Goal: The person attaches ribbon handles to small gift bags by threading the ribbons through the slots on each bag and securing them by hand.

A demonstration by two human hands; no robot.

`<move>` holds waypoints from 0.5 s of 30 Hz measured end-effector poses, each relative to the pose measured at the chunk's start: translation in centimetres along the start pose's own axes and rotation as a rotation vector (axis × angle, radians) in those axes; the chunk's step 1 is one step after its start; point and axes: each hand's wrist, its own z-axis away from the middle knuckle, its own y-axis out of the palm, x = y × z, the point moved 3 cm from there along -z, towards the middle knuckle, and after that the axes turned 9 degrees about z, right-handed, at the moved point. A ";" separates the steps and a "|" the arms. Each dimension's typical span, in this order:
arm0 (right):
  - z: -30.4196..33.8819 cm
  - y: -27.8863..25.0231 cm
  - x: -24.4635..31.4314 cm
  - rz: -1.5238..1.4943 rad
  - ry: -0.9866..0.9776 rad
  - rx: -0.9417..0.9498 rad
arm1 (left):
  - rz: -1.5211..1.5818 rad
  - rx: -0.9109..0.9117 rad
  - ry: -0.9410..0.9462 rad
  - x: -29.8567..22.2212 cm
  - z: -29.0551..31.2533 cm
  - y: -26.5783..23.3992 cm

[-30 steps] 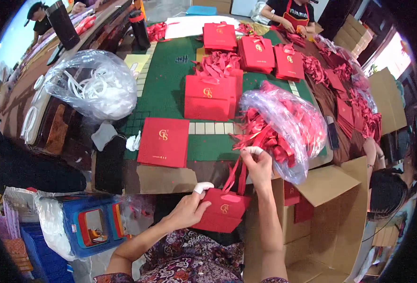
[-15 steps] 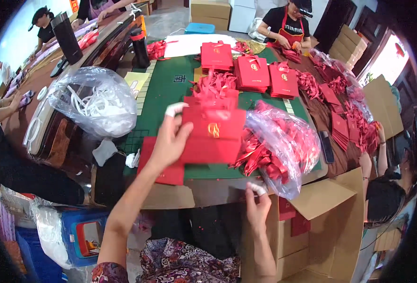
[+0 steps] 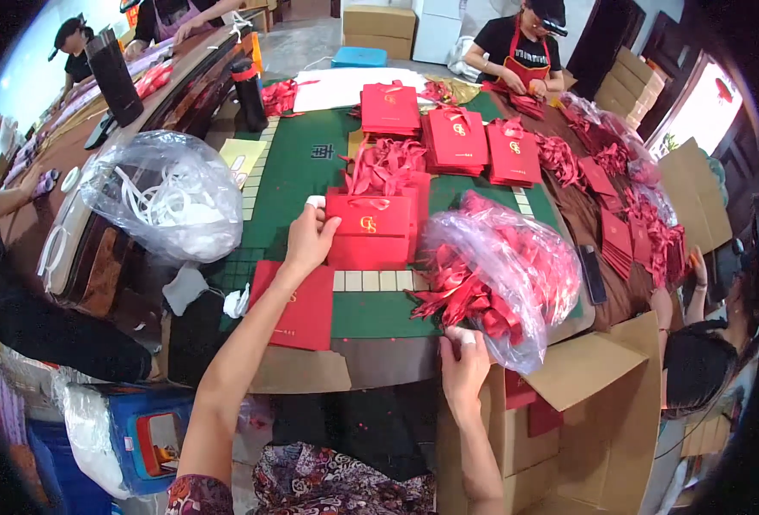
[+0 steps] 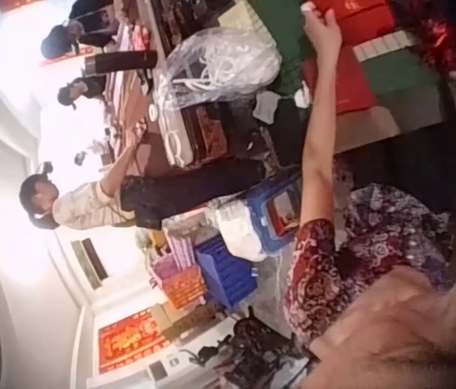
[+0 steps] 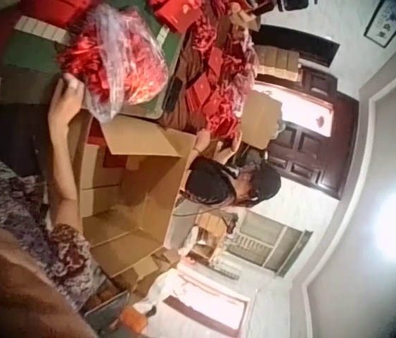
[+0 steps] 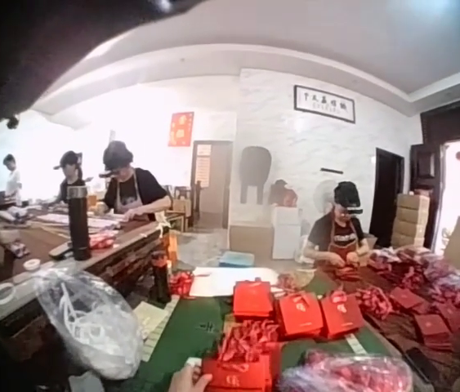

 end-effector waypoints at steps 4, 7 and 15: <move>-0.5 1.2 -0.7 0.042 0.049 0.102 | -0.208 -0.100 0.188 -0.4 1.8 -1.4; 0.0 0.6 -0.7 0.078 -0.026 0.037 | -0.361 -0.078 0.258 -1.6 4.5 -3.9; 2.7 -4.4 2.9 0.139 -0.162 0.023 | -0.590 0.195 0.294 -2.9 11.3 -6.7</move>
